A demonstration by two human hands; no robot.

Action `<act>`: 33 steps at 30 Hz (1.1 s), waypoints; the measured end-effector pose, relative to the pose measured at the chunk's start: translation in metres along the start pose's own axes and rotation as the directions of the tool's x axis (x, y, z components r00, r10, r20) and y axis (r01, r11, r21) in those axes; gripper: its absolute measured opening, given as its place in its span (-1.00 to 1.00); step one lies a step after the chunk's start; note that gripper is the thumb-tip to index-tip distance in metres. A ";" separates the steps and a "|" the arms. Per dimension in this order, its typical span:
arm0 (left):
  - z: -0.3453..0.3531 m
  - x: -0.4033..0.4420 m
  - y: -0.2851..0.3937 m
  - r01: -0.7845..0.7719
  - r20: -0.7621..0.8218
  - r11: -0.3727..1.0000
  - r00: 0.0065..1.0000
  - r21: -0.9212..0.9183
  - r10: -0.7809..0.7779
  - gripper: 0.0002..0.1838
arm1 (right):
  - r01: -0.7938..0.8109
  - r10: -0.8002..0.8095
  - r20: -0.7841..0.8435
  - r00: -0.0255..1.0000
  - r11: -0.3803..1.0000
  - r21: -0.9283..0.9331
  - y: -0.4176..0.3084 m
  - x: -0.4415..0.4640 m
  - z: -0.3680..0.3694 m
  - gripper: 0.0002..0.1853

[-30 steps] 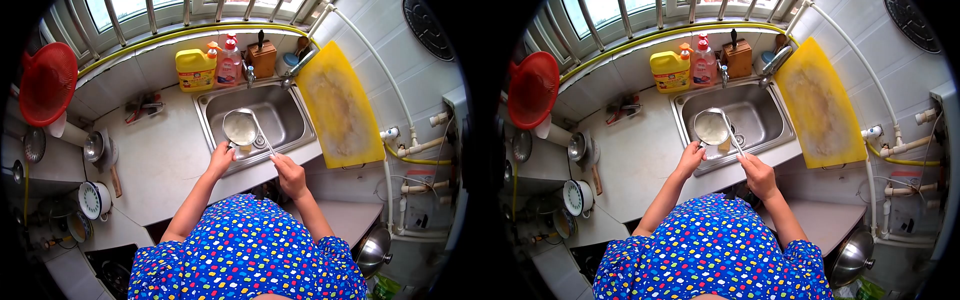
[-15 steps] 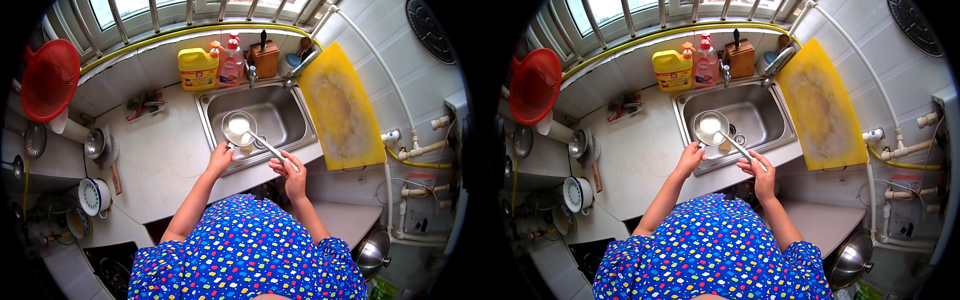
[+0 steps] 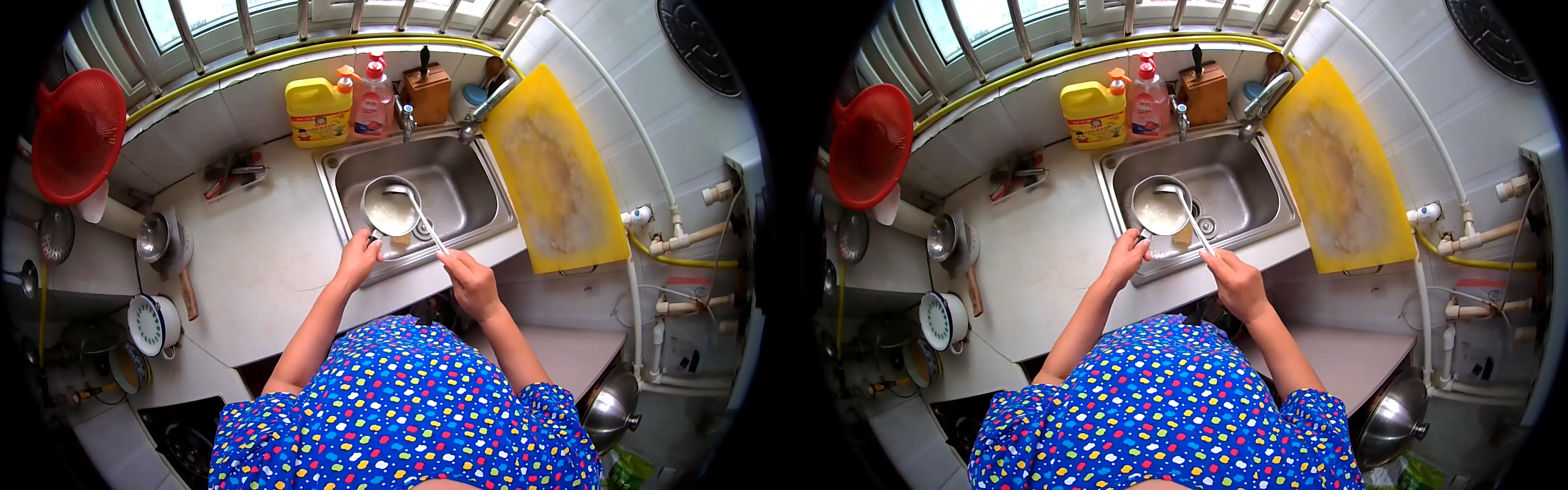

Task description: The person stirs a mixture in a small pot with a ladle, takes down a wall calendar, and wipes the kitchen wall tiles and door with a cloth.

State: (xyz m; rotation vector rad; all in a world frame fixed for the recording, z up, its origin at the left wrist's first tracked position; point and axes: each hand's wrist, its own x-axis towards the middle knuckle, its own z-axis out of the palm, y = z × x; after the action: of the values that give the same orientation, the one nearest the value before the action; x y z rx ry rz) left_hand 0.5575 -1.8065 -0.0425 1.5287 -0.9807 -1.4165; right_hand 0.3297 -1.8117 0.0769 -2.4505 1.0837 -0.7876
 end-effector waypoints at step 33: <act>-0.009 0.008 -0.012 -0.033 -0.031 0.998 0.999 0.060 0.035 -0.90 | -0.554 0.631 0.229 0.741 0.382 0.740 -0.001 -0.001 0.022 -0.67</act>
State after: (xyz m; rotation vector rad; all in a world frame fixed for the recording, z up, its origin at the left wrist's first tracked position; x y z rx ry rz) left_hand 0.5667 -1.8093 -0.0562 1.5661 -1.0326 -1.3460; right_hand 0.3433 -1.8078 0.0595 -1.1494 1.1968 -0.8612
